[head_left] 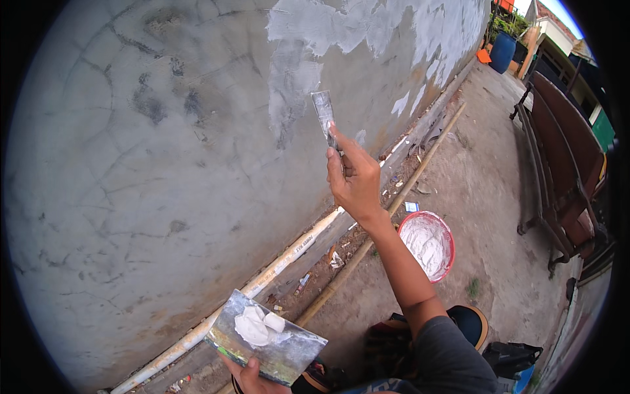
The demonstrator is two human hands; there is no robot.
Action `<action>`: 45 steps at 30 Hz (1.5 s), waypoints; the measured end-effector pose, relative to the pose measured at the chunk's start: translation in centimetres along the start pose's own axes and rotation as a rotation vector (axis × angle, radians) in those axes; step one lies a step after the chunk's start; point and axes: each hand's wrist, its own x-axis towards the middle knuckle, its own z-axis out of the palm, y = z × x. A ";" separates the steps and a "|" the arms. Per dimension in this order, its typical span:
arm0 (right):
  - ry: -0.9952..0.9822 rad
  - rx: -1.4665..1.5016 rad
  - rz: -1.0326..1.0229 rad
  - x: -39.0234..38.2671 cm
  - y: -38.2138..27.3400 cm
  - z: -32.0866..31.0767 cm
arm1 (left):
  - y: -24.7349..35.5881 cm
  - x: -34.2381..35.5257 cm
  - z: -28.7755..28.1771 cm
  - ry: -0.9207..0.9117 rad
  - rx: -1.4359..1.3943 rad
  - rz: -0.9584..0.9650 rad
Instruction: The person applies white plaster to a cracked concrete wall using a putty knife. They repeatedly scoop plaster from a red bucket and spread it over the wall surface, smoothing the material with the tool.
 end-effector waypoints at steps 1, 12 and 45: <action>0.046 0.023 0.000 0.7 0.4 0.5 | 0.0 0.1 0.1 0.005 0.007 0.005; -0.077 -0.081 -0.107 -3.0 3.0 0.6 | 0.0 0.3 0.3 0.037 0.031 0.032; -0.074 -0.112 -0.045 2.1 -0.2 -3.9 | -0.2 0.6 0.4 0.032 0.035 0.047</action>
